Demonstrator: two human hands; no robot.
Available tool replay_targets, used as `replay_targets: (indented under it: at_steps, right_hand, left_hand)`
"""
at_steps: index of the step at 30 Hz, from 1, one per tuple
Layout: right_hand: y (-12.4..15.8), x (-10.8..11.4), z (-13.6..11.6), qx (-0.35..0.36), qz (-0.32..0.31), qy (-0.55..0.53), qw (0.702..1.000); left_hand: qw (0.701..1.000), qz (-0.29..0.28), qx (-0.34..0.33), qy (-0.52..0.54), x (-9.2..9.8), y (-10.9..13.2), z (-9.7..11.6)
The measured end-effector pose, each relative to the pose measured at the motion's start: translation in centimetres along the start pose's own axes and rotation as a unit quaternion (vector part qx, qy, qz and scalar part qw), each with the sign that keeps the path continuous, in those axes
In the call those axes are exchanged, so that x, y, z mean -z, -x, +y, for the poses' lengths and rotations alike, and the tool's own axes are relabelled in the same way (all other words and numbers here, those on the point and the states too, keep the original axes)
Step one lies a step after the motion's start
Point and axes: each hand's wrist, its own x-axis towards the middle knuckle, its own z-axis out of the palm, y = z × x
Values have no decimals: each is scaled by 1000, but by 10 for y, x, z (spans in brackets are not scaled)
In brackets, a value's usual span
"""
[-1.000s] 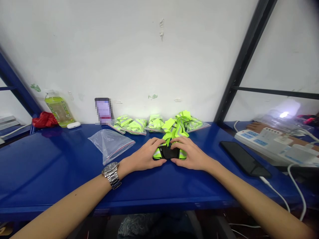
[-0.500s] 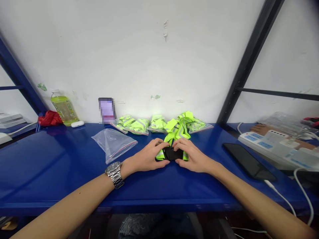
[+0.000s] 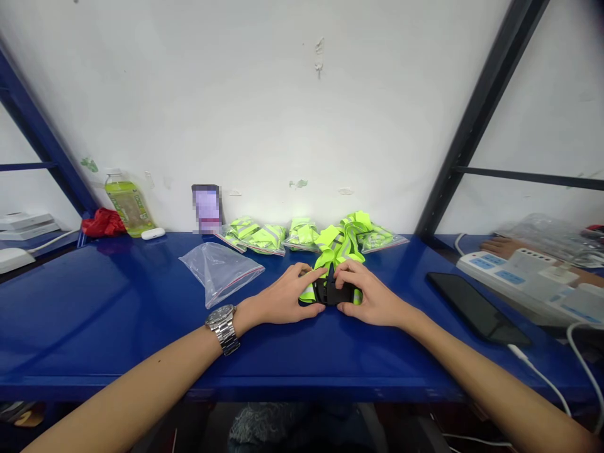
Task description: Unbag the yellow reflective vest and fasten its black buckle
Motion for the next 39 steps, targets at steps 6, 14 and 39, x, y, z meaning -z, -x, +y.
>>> replay_targets:
  at_steps: [6, 14, 39]
  right_hand:
    - [6, 10, 10, -4, -32, 69, 997]
    - [11, 13, 24, -31, -48, 82, 995]
    - [7, 14, 19, -7, 20, 23, 1000]
  left_hand:
    - [1000, 9, 5, 20, 2, -1, -4]
    - [1000, 2, -7, -16, 4, -2, -6]
    - [999, -38, 20, -25, 20, -6, 2]
